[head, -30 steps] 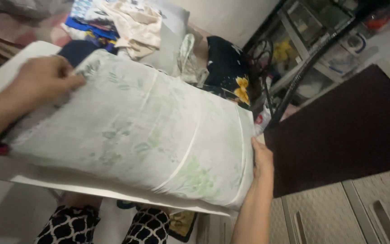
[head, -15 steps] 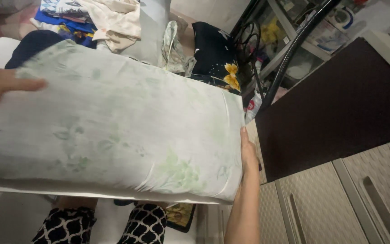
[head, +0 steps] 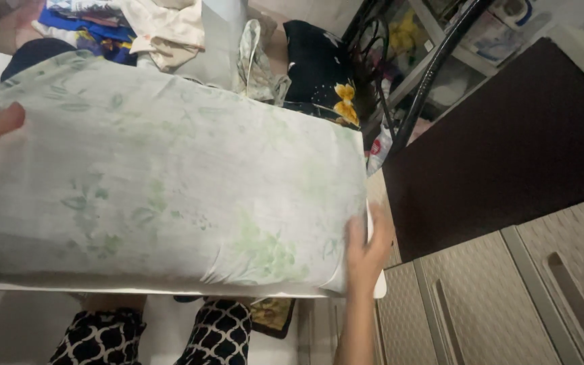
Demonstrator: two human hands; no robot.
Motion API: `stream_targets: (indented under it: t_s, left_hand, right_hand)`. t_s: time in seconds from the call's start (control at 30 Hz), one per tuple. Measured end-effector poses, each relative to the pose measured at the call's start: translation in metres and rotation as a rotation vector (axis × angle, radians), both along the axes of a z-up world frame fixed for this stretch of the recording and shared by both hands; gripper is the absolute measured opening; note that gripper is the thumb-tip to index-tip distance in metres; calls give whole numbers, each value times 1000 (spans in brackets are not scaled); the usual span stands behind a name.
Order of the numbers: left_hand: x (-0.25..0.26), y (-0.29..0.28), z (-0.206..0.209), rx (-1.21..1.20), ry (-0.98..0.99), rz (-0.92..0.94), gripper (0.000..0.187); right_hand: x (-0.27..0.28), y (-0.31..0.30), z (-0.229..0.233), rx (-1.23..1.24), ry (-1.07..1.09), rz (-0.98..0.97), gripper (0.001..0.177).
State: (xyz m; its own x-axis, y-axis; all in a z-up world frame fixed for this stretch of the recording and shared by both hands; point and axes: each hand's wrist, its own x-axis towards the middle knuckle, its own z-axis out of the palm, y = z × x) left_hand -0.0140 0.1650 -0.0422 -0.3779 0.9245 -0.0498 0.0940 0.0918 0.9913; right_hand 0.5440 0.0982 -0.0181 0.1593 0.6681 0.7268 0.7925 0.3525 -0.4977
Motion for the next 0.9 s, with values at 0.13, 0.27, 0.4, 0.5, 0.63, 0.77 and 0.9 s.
stream_targets:
  t_s: [0.13,0.27,0.4,0.5,0.63,0.77,0.9]
  left_hand:
    - [24,-14,9,5,-163,-37,58]
    - [26,-11,1,-26,-146,-30,56]
    - [15,-7,-6,-50,-124,1,54]
    - [0,-5,-20,-67,-116,36,53]
    - [-31,22,-55,168,46,-66,52]
    - [-6,-2,-27,78,-72,-24,44]
    - [-81,35,-74,-18,-25,-27,53]
  right_hand:
    - [-42,-55,-8,87,-276,199,62]
    - [-69,-67,-11,53,-460,203,51]
    - [-79,-61,-3,205,-443,243,17]
    - [-81,-58,-8,235,-475,207,36]
    - [-72,-48,-19,287,-381,246,7]
    - [-81,-54,0,126,-128,294,5]
    - [-106,-59,19,69,-32,250,5]
